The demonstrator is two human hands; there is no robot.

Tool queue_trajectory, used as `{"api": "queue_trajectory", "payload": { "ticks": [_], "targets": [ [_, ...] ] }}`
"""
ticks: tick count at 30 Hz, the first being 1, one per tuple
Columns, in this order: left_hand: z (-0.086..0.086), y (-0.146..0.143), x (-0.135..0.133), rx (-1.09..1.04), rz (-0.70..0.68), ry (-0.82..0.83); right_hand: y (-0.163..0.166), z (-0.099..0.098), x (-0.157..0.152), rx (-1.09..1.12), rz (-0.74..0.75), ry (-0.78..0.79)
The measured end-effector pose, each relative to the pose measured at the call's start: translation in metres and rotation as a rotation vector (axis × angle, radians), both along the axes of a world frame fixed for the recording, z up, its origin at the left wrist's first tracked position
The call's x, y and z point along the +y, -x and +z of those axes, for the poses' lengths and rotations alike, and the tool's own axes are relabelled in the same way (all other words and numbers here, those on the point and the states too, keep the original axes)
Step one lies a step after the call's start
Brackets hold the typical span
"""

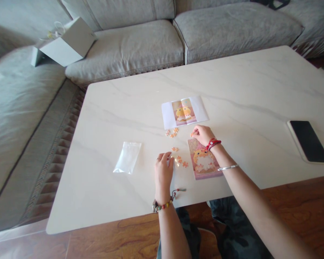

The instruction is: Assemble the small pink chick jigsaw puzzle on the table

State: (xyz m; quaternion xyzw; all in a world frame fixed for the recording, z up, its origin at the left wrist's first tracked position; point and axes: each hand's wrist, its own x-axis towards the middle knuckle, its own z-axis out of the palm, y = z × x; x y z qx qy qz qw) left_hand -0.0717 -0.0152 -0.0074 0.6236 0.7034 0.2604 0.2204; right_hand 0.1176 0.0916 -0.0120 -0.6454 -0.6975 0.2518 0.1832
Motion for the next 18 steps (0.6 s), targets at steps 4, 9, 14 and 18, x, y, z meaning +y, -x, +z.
{"api": "queue_trajectory", "payload": {
  "ticks": [4,9,14,18],
  "targets": [
    [0.0,-0.001,0.0,0.0,-0.005,0.01,-0.012,0.003,-0.005,0.045,-0.046,0.003],
    [-0.001,0.0,0.0,-0.019,-0.011,0.008,-0.028,0.003,-0.009,0.121,-0.095,0.058],
    [-0.002,0.0,0.0,-0.027,-0.007,0.001,-0.037,-0.001,-0.01,0.235,-0.098,0.135],
    [0.001,-0.001,0.0,-0.006,-0.005,0.011,-0.041,-0.005,-0.007,0.241,-0.029,0.162]
  ]
}}
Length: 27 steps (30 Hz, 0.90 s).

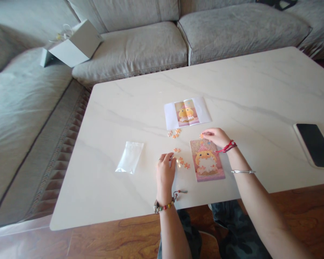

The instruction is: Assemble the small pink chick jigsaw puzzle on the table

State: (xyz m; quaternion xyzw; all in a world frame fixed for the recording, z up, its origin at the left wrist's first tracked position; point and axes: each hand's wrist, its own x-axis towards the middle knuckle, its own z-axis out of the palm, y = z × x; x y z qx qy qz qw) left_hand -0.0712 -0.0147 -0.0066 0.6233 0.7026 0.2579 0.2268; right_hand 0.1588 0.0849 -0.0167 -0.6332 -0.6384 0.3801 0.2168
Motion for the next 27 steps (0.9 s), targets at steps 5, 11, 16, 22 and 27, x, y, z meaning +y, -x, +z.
{"api": "queue_trajectory", "payload": {
  "ticks": [5,11,16,22,27],
  "targets": [
    [0.001,0.0,0.0,-0.013,0.001,-0.007,-0.001,-0.001,0.003,-0.099,0.049,-0.068],
    [0.0,0.001,0.001,-0.014,0.016,-0.009,0.007,-0.002,0.012,-0.306,0.085,-0.267],
    [-0.001,0.0,0.002,-0.027,0.027,-0.005,0.021,0.01,0.02,-0.289,0.095,-0.361],
    [-0.004,-0.003,0.003,-0.044,0.015,-0.026,0.051,0.026,0.009,-0.141,0.248,-0.376],
    [-0.003,-0.003,0.004,-0.039,0.021,-0.033,0.07,0.026,-0.005,-0.167,0.345,-0.308]
  ]
}}
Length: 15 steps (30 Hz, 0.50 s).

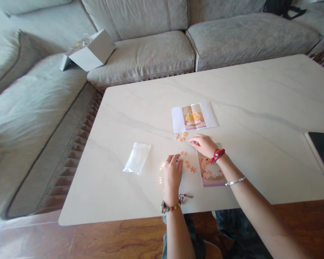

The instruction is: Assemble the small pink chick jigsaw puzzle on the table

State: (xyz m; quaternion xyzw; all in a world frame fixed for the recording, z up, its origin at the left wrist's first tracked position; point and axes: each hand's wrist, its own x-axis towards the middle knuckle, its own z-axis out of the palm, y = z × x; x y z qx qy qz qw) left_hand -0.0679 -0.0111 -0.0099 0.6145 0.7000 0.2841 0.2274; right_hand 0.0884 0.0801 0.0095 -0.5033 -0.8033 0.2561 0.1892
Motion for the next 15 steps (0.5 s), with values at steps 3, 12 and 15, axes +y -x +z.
{"api": "queue_trajectory", "payload": {
  "ticks": [3,12,15],
  "targets": [
    [0.0,0.001,-0.001,0.004,0.008,-0.008,-0.006,-0.001,0.004,0.002,-0.045,-0.035],
    [-0.001,0.001,-0.001,-0.014,0.027,-0.006,-0.052,-0.006,0.008,0.01,-0.26,-0.071],
    [-0.001,0.0,0.0,-0.008,0.028,-0.009,-0.044,-0.005,-0.002,0.02,-0.204,-0.056]
  ]
}}
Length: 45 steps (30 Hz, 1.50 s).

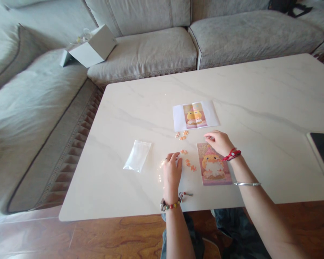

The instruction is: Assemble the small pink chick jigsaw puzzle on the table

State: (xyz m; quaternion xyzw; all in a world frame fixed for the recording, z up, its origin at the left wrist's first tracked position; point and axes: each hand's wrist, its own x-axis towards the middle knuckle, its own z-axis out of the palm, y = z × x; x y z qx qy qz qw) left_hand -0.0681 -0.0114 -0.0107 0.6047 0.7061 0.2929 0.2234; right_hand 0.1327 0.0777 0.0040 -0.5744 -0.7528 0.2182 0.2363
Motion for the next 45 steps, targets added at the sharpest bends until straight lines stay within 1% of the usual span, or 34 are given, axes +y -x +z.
{"api": "queue_trajectory", "payload": {
  "ticks": [3,5,10,12,15,18,21,25,28,31,32,34,37,40,42,45],
  "targets": [
    [-0.001,0.0,0.0,0.005,-0.008,0.004,0.015,0.001,-0.006,-0.016,0.069,0.031],
    [-0.001,-0.001,0.0,0.009,-0.018,0.008,0.028,0.001,-0.003,-0.052,0.109,0.056],
    [-0.003,-0.001,0.0,0.002,-0.029,0.011,0.072,0.006,0.022,-0.162,0.21,0.058],
    [-0.003,-0.001,0.001,-0.008,-0.025,0.007,0.09,0.007,0.031,-0.229,0.232,0.073],
    [-0.002,0.0,0.001,-0.015,-0.019,0.008,0.11,0.006,0.038,-0.327,0.225,0.104],
    [0.0,0.0,0.001,-0.011,-0.015,0.019,0.118,0.0,0.04,-0.35,0.226,0.123],
    [0.0,0.0,0.0,-0.004,-0.008,0.021,0.119,-0.006,0.042,-0.333,0.27,0.131],
    [-0.001,0.0,0.001,-0.021,-0.009,0.02,0.121,-0.006,0.047,-0.304,0.323,0.136],
    [-0.001,0.002,0.001,-0.044,0.002,0.023,0.115,0.003,0.044,-0.267,0.352,0.136],
    [0.003,0.002,0.0,-0.144,0.032,0.028,0.089,0.019,0.026,-0.178,0.378,0.123],
    [0.006,0.0,0.0,-0.221,0.038,0.038,0.078,0.025,0.016,-0.071,0.394,0.097],
    [0.012,-0.007,0.0,-0.441,0.022,0.091,0.053,0.036,-0.008,0.092,0.394,0.078],
    [0.021,-0.024,-0.001,-0.744,-0.119,0.258,0.023,0.047,-0.042,0.171,0.34,0.091],
    [0.026,-0.041,-0.001,-0.882,-0.257,0.393,0.005,0.047,-0.065,0.208,0.276,0.112],
    [0.027,-0.05,-0.001,-0.918,-0.268,0.427,-0.001,0.04,-0.073,0.293,0.189,0.154],
    [0.025,-0.059,-0.001,-0.933,-0.246,0.438,-0.007,0.027,-0.081,0.396,0.025,0.206]
  ]
}}
